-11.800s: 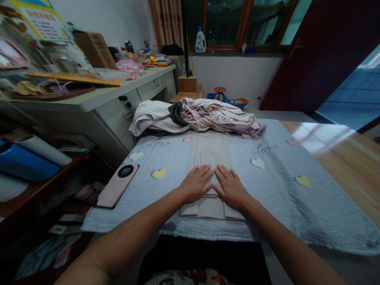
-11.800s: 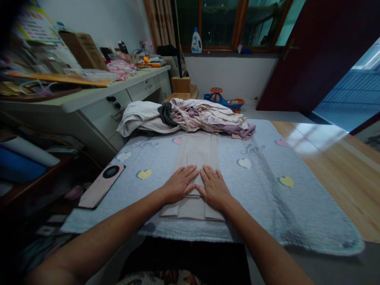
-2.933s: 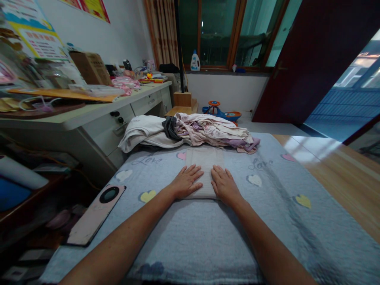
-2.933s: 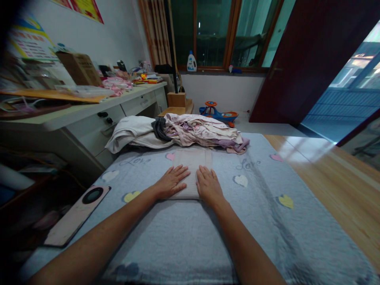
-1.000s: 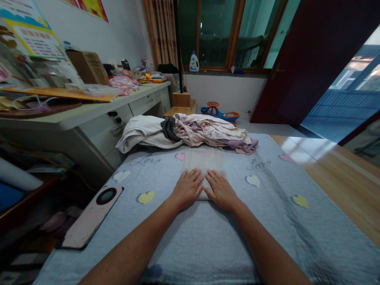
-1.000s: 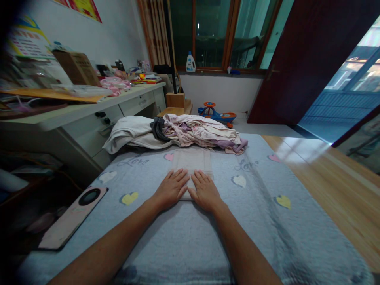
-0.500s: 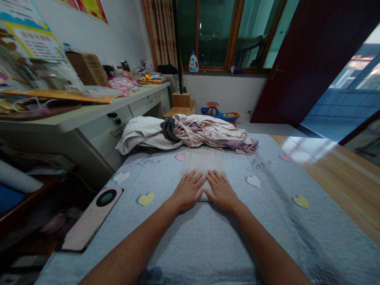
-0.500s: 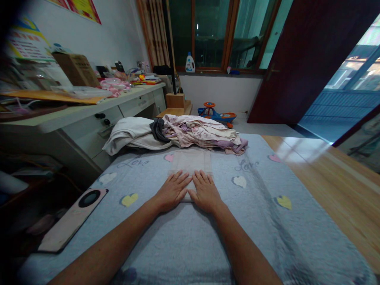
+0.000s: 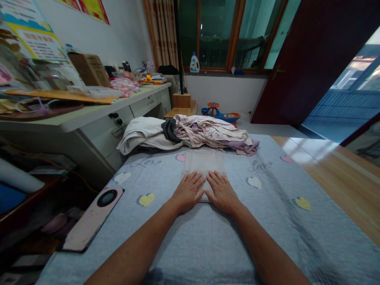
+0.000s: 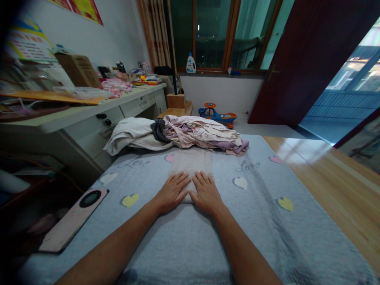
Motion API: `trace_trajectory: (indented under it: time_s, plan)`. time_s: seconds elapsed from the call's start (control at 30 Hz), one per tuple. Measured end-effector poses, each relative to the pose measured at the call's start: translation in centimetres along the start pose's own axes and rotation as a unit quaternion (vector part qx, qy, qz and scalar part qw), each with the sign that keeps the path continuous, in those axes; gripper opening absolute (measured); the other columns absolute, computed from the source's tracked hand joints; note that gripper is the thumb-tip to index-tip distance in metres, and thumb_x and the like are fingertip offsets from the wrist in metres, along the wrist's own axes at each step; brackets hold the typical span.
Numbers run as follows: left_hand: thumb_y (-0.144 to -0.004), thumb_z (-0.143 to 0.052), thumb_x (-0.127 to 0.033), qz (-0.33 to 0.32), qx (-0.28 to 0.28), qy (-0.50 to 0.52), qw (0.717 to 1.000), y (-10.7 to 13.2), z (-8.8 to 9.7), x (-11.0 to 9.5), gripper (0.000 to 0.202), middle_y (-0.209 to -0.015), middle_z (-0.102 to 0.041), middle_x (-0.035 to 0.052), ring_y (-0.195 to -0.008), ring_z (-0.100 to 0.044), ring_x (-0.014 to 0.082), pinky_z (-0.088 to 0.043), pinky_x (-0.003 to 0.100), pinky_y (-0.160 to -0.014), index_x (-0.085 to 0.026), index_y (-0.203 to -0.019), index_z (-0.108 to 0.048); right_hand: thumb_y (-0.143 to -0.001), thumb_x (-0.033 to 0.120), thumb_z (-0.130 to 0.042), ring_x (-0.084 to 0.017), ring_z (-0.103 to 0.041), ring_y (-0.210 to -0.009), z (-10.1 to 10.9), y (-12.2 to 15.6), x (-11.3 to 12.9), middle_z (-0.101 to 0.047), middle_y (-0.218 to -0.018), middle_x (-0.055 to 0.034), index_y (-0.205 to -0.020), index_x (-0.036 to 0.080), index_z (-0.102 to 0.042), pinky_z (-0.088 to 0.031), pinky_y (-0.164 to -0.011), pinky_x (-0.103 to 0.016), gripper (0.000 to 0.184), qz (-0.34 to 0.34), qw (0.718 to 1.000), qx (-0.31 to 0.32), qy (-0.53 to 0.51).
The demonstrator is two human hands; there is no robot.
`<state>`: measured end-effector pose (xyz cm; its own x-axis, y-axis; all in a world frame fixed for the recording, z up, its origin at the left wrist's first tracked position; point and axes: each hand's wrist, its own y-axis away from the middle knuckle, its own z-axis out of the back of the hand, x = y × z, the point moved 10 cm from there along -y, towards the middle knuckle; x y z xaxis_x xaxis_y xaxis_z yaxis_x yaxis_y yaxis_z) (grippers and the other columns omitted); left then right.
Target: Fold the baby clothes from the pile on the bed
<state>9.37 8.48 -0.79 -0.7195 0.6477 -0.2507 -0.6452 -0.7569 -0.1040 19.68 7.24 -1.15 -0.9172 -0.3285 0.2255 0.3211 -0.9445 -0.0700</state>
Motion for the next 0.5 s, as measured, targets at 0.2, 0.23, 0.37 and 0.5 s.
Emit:
trace_trajectory:
  time_s: [0.2,0.23,0.37,0.5]
  plan:
    - [-0.105,-0.033,-0.040,0.004,0.007,0.026,1.000,0.2,0.3,0.3,0.047,-0.158,-0.040,0.0053,-0.150,-0.026,0.0260,-0.016,0.057,-0.122,-0.027,-0.147,-0.048,-0.099,0.042,-0.045,-0.028,-0.028,-0.149,0.8,0.1,0.2,-0.038,-0.159,-0.0125,-0.144,0.015,-0.052,-0.021,-0.121,-0.049,0.054,0.016,0.999,-0.033,-0.016]
    - [-0.105,-0.033,-0.039,0.004,0.008,0.031,0.999,0.2,0.3,0.4,0.046,-0.158,-0.041,0.0048,-0.150,-0.026,0.0256,-0.016,0.057,-0.122,-0.027,-0.146,-0.049,-0.098,0.039,-0.045,-0.028,-0.032,-0.147,1.0,0.0,0.3,-0.042,-0.156,-0.0131,-0.141,0.015,-0.055,-0.023,-0.120,-0.049,0.050,0.019,0.999,-0.046,-0.020]
    - [-0.104,-0.035,-0.037,0.005,-0.001,0.035,0.999,0.2,0.4,0.6,0.045,-0.157,-0.042,0.0050,-0.150,-0.027,0.0256,-0.016,0.058,-0.121,-0.027,-0.145,-0.050,-0.099,0.026,-0.040,-0.025,-0.045,-0.138,2.2,-0.4,0.8,-0.055,-0.145,-0.0139,-0.130,0.014,-0.063,-0.028,-0.119,-0.047,0.040,0.030,0.994,-0.102,-0.037]
    - [-0.103,-0.035,-0.032,0.024,-0.021,0.033,0.999,0.2,0.8,1.3,0.043,-0.156,-0.044,0.0060,-0.150,-0.027,0.0255,-0.013,0.059,-0.122,-0.025,-0.142,-0.053,-0.101,0.024,-0.037,-0.024,-0.044,-0.140,2.1,-1.0,1.6,-0.054,-0.146,-0.0134,-0.136,0.011,-0.058,-0.027,-0.120,-0.044,0.044,0.034,0.994,-0.103,-0.032]
